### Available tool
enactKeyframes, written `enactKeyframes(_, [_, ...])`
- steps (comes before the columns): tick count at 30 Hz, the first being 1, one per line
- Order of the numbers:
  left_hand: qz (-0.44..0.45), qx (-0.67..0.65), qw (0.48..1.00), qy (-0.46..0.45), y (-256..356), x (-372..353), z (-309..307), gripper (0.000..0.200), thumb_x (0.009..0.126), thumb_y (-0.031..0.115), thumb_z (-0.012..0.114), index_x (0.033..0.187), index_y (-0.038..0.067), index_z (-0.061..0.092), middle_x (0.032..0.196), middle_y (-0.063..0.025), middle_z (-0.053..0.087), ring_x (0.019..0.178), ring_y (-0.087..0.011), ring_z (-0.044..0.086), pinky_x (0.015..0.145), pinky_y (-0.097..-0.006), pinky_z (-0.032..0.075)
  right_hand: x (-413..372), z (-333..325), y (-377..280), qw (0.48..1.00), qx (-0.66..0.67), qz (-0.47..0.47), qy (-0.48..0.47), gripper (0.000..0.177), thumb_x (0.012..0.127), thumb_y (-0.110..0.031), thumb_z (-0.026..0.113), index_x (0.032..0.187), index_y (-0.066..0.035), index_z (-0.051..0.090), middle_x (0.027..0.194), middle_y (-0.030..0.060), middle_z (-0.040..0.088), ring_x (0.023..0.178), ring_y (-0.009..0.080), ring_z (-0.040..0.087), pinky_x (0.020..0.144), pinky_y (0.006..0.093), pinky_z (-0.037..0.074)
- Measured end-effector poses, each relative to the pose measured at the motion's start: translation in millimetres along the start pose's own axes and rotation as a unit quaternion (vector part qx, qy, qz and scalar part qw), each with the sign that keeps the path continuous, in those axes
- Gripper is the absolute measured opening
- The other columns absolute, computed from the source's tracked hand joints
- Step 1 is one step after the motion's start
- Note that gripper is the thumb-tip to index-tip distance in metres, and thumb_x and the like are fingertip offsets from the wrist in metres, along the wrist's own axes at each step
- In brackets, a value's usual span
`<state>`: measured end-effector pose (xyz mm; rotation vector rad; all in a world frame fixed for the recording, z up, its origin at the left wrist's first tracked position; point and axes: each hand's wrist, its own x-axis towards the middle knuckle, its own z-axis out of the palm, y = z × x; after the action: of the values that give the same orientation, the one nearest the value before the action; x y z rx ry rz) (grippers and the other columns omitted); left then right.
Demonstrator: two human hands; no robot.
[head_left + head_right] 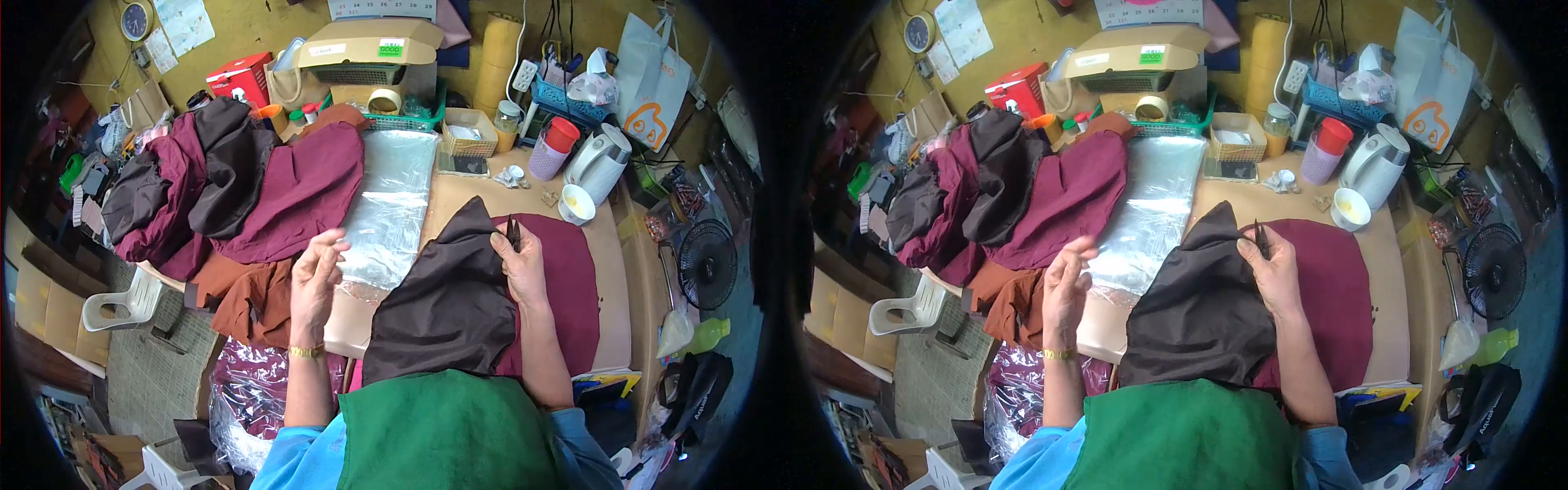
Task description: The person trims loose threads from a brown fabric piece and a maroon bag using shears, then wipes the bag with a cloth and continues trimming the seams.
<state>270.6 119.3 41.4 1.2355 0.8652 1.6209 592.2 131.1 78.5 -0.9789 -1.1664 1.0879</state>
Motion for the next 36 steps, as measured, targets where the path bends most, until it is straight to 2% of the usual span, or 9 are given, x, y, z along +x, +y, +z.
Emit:
enactKeyframes(2, [-0.049, -0.05, 0.997, -0.027, 15.8, 3.4, 26.6, 0.021, 0.096, 0.014, 0.066, 0.114, 0.003, 0.063, 0.131, -0.0073, 0.056, 0.072, -0.0032, 0.05, 0.057, -0.0162, 0.038, -4.0, 2.8, -0.6, 1.0, -0.012, 0.008, -0.004, 0.016, 0.093, -0.015, 0.073, 0.088, -0.005, 0.062, 0.078, -0.0076, 0.052, 0.071, 0.0024, 0.044, 0.064, 0.021, 0.036])
enactKeyframes(4, [0.015, 0.111, 0.992, -0.062, 13.6, 5.5, 56.8, 0.048, 0.093, 0.009, 0.068, 0.137, 0.002, 0.051, 0.141, -0.009, 0.049, 0.076, -0.006, 0.055, 0.06, -0.0195, 0.044, -6.2, 4.9, -2.2, 0.998, -0.044, -0.017, -0.037, 0.015, 0.093, -0.015, 0.073, 0.089, -0.004, 0.062, 0.076, -0.0079, 0.053, 0.069, 0.002, 0.044, 0.063, 0.02, 0.035])
enactKeyframes(6, [0.0, 0.202, 0.977, -0.061, 18.6, 9.4, 66.6, 0.054, 0.089, 0.014, 0.075, 0.138, 0.002, 0.055, 0.131, -0.0105, 0.058, 0.092, -0.0105, 0.061, 0.072, -0.025, 0.051, -11.0, 7.7, -10.0, 0.997, -0.052, -0.024, -0.05, 0.015, 0.092, -0.014, 0.073, 0.09, -0.003, 0.063, 0.078, -0.0074, 0.054, 0.07, 0.0022, 0.046, 0.064, 0.0197, 0.037])
enactKeyframes(8, [-0.146, 0.244, 0.939, -0.192, 12.0, 20.4, 66.6, 0.035, 0.088, 0.011, 0.076, 0.119, -0.003, 0.068, 0.104, -0.0064, 0.069, 0.077, -0.0091, 0.058, 0.066, -0.0233, 0.048, -13.7, 11.3, -19.0, 0.996, -0.061, -0.034, -0.059, 0.015, 0.092, -0.014, 0.074, 0.091, -0.003, 0.064, 0.079, -0.0069, 0.056, 0.071, 0.0024, 0.047, 0.066, 0.0193, 0.039])
enactKeyframes(9, [-0.098, 0.224, 0.954, -0.173, 12.7, 18.0, 69.3, 0.02, 0.086, 0.011, 0.078, 0.1, -0.003, 0.075, 0.083, -0.004, 0.069, 0.076, -0.0085, 0.058, 0.067, -0.0241, 0.047, -14.2, 16.3, -22.9, 0.996, -0.048, -0.06, -0.043, 0.016, 0.091, -0.013, 0.075, 0.092, -0.001, 0.064, 0.081, -0.0056, 0.058, 0.072, 0.0033, 0.05, 0.069, 0.0201, 0.042])
enactKeyframes(21, [0.022, 0.171, 0.979, -0.112, 32.8, -13.1, 72.0, 0.017, 0.083, 0.008, 0.079, 0.098, 0.0, 0.076, 0.078, -0.0013, 0.058, 0.065, -0.0083, 0.049, 0.061, -0.0228, 0.041, -19.9, 18.8, -37.3, 0.996, -0.029, -0.053, -0.059, 0.015, 0.086, -0.005, 0.077, 0.095, 0.003, 0.067, 0.089, -0.0002, 0.059, 0.084, 0.0073, 0.056, 0.076, 0.0237, 0.046])
enactKeyframes(31, [-0.042, 0.176, 0.972, -0.153, 36.1, -9.2, 89.9, 0.023, 0.09, 0.013, 0.075, 0.11, 0.001, 0.074, 0.076, 0.001, 0.066, 0.061, -0.0035, 0.052, 0.056, -0.022, 0.041, -29.4, 22.2, -47.9, 0.987, -0.092, -0.124, -0.046, 0.017, 0.084, -0.001, 0.077, 0.097, 0.004, 0.066, 0.097, -0.0004, 0.057, 0.083, 0.0054, 0.054, 0.073, 0.02, 0.043])
enactKeyframes(33, [-0.189, 0.076, 0.973, -0.107, 44.6, -12.4, 91.2, 0.013, 0.092, 0.014, 0.073, 0.098, 0.002, 0.075, 0.071, 0.0033, 0.06, 0.06, -0.0022, 0.053, 0.055, -0.0183, 0.04, -30.1, 18.1, -46.4, 0.99, -0.086, -0.11, -0.035, 0.016, 0.084, -0.001, 0.077, 0.096, 0.004, 0.066, 0.096, -0.0012, 0.056, 0.081, 0.0044, 0.052, 0.071, 0.0195, 0.042])
enactKeyframes(36, [-0.169, 0.054, 0.978, -0.111, 42.4, -14.3, 87.5, 0.019, 0.097, 0.02, 0.067, 0.087, 0.004, 0.07, 0.066, 0.0046, 0.056, 0.056, -0.0012, 0.047, 0.051, -0.0169, 0.035, -28.4, 13.3, -42.9, 0.992, -0.081, -0.098, -0.025, 0.015, 0.085, -0.002, 0.077, 0.092, 0.002, 0.064, 0.093, -0.0029, 0.054, 0.076, 0.0027, 0.048, 0.067, 0.0189, 0.039])
